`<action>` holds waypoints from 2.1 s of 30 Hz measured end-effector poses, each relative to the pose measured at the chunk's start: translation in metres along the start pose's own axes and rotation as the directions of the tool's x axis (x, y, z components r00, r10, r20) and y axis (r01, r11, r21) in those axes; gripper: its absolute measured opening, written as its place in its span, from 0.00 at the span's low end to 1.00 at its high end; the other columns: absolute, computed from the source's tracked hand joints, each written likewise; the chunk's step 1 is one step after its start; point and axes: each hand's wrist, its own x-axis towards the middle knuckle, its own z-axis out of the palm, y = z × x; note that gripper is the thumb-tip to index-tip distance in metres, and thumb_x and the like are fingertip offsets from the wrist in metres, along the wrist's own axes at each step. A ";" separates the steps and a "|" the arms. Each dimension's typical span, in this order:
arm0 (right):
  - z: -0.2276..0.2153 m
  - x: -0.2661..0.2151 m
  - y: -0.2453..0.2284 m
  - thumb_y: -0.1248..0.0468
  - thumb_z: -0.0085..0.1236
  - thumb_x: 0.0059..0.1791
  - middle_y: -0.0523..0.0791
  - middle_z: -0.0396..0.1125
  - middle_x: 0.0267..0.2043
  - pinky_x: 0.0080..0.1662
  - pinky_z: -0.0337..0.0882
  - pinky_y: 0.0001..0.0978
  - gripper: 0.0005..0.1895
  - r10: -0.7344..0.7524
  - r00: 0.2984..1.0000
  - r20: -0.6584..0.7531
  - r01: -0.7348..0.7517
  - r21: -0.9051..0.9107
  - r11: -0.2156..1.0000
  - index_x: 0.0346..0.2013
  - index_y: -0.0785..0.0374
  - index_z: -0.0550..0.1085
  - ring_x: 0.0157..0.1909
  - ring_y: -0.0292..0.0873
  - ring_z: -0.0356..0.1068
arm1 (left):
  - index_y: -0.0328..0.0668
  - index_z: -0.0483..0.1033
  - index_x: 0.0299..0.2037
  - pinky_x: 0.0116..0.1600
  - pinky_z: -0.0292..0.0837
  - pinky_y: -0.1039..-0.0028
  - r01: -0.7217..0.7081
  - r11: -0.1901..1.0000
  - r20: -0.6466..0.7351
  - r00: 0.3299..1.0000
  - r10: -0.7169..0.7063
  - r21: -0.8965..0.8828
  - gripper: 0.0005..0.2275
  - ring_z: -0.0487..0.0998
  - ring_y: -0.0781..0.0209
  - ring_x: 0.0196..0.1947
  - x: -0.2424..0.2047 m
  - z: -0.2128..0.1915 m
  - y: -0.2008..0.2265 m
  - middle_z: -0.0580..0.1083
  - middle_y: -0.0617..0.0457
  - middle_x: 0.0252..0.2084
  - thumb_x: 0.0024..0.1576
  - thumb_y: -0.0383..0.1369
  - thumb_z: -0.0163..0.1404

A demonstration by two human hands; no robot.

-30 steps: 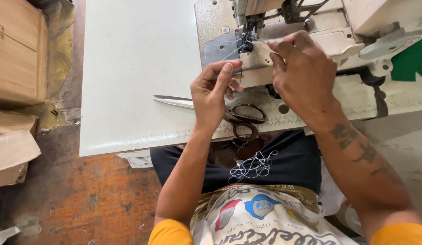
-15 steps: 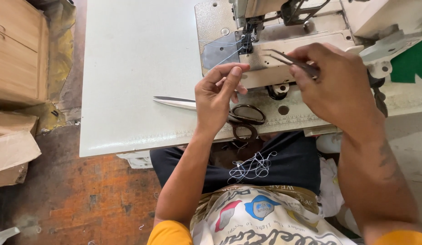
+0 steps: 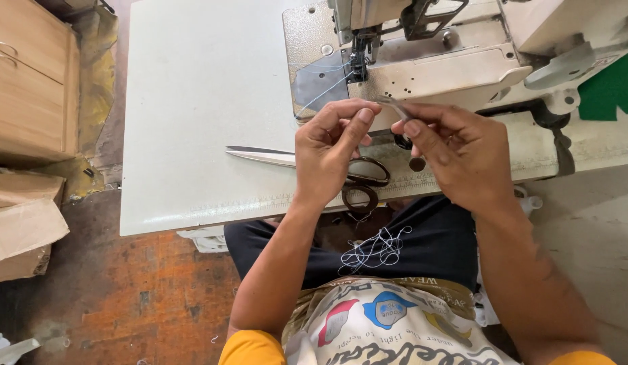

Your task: Threading an industrial overlock sewing machine by hand and with tweezers

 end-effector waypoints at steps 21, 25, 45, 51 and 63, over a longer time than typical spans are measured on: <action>0.000 0.008 0.008 0.67 0.64 0.59 0.51 0.81 0.44 0.38 0.77 0.22 0.14 0.097 0.995 0.030 -0.095 -0.080 0.992 0.56 0.73 0.80 0.37 0.35 0.76 | 0.38 0.85 0.47 0.40 0.77 0.81 0.000 0.997 0.103 0.995 0.008 -0.074 0.05 0.80 0.67 0.35 0.006 -0.005 -0.007 0.81 0.50 0.50 0.67 0.30 0.58; -0.004 0.009 0.012 0.67 0.64 0.58 0.51 0.81 0.43 0.38 0.76 0.22 0.13 0.097 0.994 0.057 -0.093 -0.063 0.994 0.56 0.73 0.80 0.34 0.35 0.74 | 0.37 0.84 0.47 0.43 0.83 0.79 -0.020 0.997 0.119 0.993 0.029 -0.079 0.05 0.83 0.65 0.38 0.007 -0.007 -0.005 0.81 0.50 0.50 0.67 0.29 0.58; 0.000 0.013 0.005 0.67 0.63 0.60 0.48 0.80 0.40 0.36 0.75 0.22 0.09 0.090 0.992 0.086 -0.080 -0.110 0.991 0.50 0.71 0.82 0.31 0.34 0.72 | 0.38 0.84 0.49 0.48 0.88 0.76 0.024 0.997 0.123 0.992 -0.016 -0.067 0.06 0.87 0.61 0.45 0.007 -0.010 -0.002 0.83 0.50 0.48 0.67 0.29 0.56; 0.001 0.016 0.011 0.70 0.63 0.60 0.50 0.79 0.39 0.34 0.77 0.21 0.06 0.070 0.993 0.093 -0.064 -0.065 0.996 0.50 0.71 0.81 0.35 0.37 0.76 | 0.43 0.83 0.50 0.32 0.68 0.86 -0.178 0.967 0.106 0.981 0.161 0.183 0.05 0.75 0.72 0.31 0.009 -0.014 0.001 0.82 0.50 0.54 0.70 0.31 0.54; -0.028 0.091 -0.004 0.65 0.60 0.65 0.46 0.78 0.38 0.31 0.68 0.37 0.08 0.210 0.932 0.297 -0.046 -0.476 0.878 0.48 0.66 0.83 0.28 0.39 0.66 | 0.54 0.76 0.67 0.67 0.74 0.55 -0.444 0.149 0.330 0.817 0.473 0.884 0.19 0.75 0.47 0.68 0.025 -0.033 -0.053 0.75 0.50 0.67 0.70 0.47 0.62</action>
